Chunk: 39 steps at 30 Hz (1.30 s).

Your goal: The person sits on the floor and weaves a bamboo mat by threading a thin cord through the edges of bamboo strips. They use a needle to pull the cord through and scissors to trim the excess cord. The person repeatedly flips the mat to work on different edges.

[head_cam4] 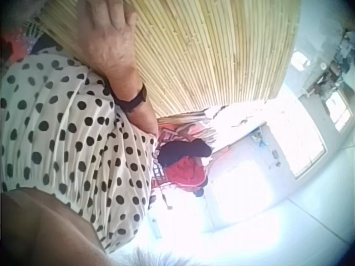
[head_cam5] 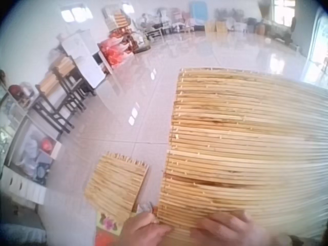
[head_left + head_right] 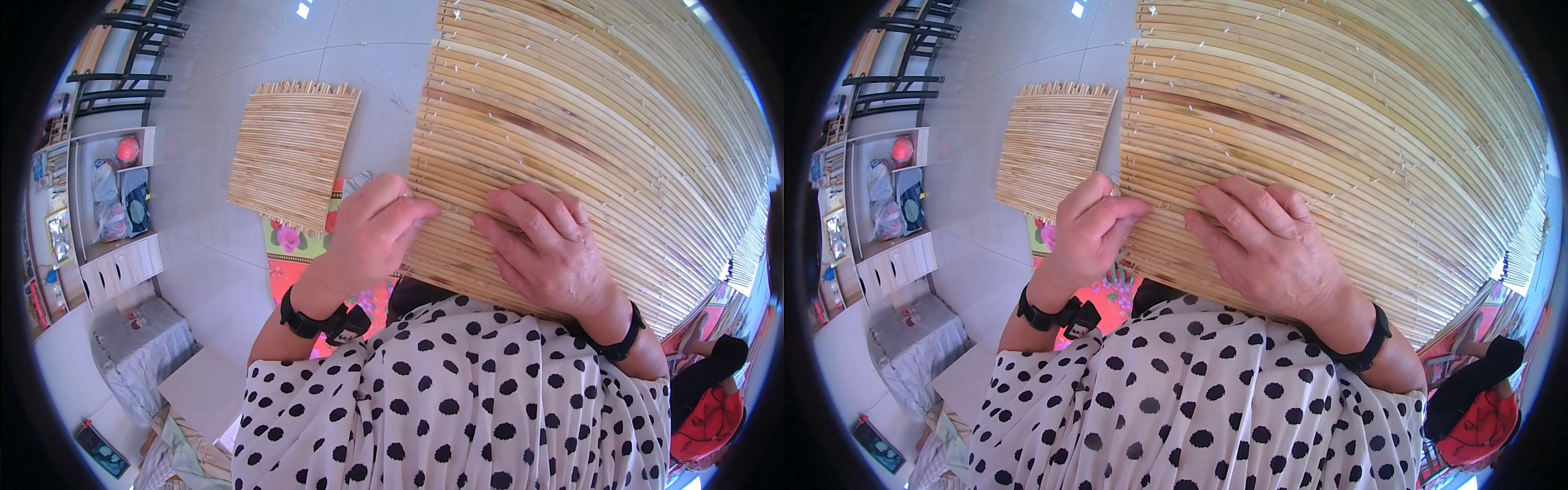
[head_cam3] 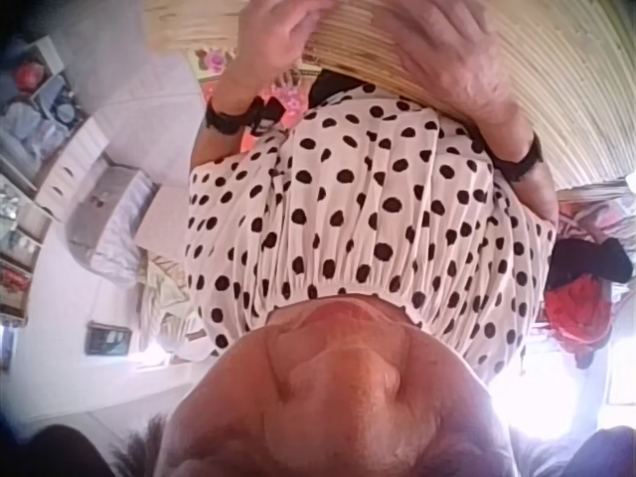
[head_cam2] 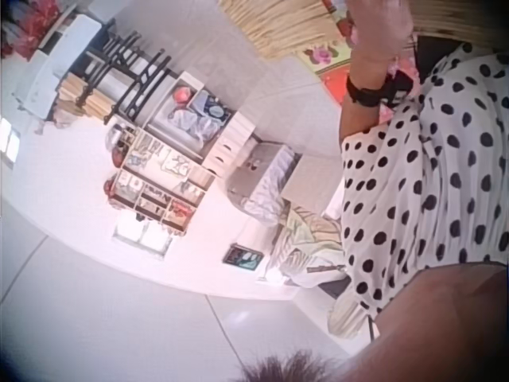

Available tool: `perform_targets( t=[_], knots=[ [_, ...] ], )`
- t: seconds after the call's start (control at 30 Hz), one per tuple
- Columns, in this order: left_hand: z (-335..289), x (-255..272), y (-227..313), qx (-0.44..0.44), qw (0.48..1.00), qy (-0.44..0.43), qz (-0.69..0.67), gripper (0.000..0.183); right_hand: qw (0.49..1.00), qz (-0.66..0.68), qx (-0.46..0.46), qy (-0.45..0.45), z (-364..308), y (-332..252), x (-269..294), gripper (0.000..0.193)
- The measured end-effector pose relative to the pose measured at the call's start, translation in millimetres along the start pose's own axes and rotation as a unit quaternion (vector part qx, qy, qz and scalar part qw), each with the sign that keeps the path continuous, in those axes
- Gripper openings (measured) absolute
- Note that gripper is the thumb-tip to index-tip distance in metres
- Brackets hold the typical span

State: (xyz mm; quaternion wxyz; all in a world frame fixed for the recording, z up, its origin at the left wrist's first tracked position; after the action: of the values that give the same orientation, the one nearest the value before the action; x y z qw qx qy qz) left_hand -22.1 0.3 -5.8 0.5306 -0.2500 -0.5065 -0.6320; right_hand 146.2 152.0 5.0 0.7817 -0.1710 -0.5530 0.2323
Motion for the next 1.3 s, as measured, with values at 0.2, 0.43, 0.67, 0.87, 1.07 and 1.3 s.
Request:
perform_targets(
  t=[0.2, 0.43, 0.67, 0.87, 1.07, 1.3],
  knots=[
    [-0.5, 3.5, 1.3, -0.004, 1.0, 0.006, 0.024, 0.025, 1.0, 0.004, -0.006, -0.004, 0.5, -1.1, 1.3, 0.037],
    [-1.8, 5.7, 3.6, -0.02, 0.996, 0.02, 0.081, 0.026, 1.0, 0.003, 0.0, -0.003, 0.5, 0.1, 0.1, 0.036],
    [3.5, 0.8, 6.5, -0.053, 0.995, 0.036, 0.077, 0.025, 1.0, 0.001, 0.0, -0.007, -0.3, -0.3, 1.2, 0.038],
    [3.2, -5.0, 8.6, -0.032, 0.996, 0.046, 0.068, 0.023, 1.0, 0.001, 0.0, -0.009, -0.6, 0.4, 0.9, 0.039],
    [8.5, 2.4, -0.5, -0.067, 0.997, -0.009, 0.028, 0.023, 1.0, -0.001, -0.004, -0.007, -1.1, 1.2, 0.0, 0.038],
    [0.5, -0.9, -1.3, -0.041, 0.998, 0.033, 0.03, 0.026, 1.0, -0.004, -0.006, -0.015, 1.0, 0.5, -0.5, 0.038]
  ],
)
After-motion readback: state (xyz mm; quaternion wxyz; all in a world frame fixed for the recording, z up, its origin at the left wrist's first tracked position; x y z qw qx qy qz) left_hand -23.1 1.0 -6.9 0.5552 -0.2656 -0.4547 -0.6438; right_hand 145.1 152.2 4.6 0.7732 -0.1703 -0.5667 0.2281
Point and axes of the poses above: each hand's wrist, its own z-axis towards the middle knuckle, its own x-axis out of the back of the hand, y = z × x, the point moved 3 cm from there along z, towards the middle knuckle, and after that the axes turned 15 degrees about z, right-handed, at the moved point
